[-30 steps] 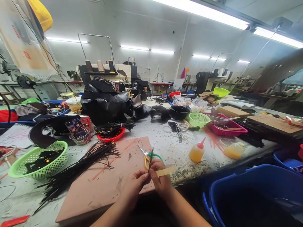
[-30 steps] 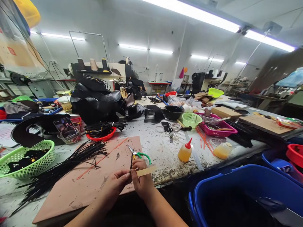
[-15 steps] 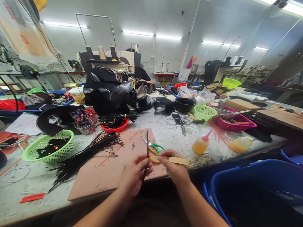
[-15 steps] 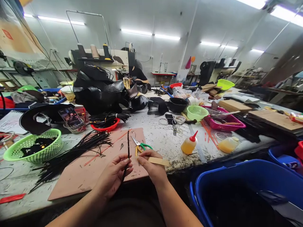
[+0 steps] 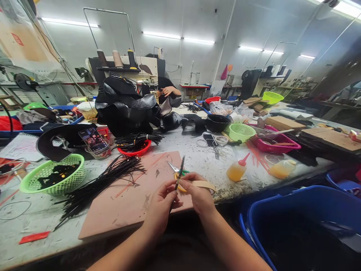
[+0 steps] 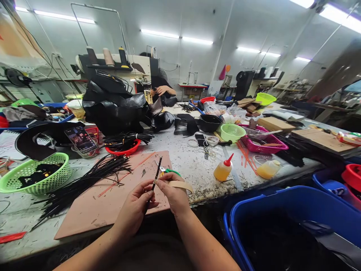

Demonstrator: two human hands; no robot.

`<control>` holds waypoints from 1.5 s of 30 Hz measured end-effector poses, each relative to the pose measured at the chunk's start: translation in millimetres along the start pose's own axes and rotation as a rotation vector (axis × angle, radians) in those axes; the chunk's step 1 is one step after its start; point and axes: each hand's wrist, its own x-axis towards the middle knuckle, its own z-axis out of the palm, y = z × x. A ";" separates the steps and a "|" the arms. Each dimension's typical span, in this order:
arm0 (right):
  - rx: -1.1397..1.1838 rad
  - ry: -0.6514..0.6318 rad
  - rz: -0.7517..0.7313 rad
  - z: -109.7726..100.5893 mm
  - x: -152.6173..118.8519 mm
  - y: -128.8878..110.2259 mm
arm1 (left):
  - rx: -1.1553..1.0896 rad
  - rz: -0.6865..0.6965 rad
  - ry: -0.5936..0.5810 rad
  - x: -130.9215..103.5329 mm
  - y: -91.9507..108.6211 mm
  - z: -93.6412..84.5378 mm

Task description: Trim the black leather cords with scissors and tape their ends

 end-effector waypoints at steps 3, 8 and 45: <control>-0.052 0.009 -0.019 -0.4 -0.5 0.2 | 0.050 0.053 -0.042 1.5 -1.5 -3.2; -0.212 -0.069 -0.073 -2.7 -4.4 -2.6 | 0.139 0.156 -0.091 6.1 3.3 -6.0; -0.588 -0.355 -0.586 -14.8 -7.2 -26.6 | 0.003 -0.097 -0.272 -3.4 17.9 -1.0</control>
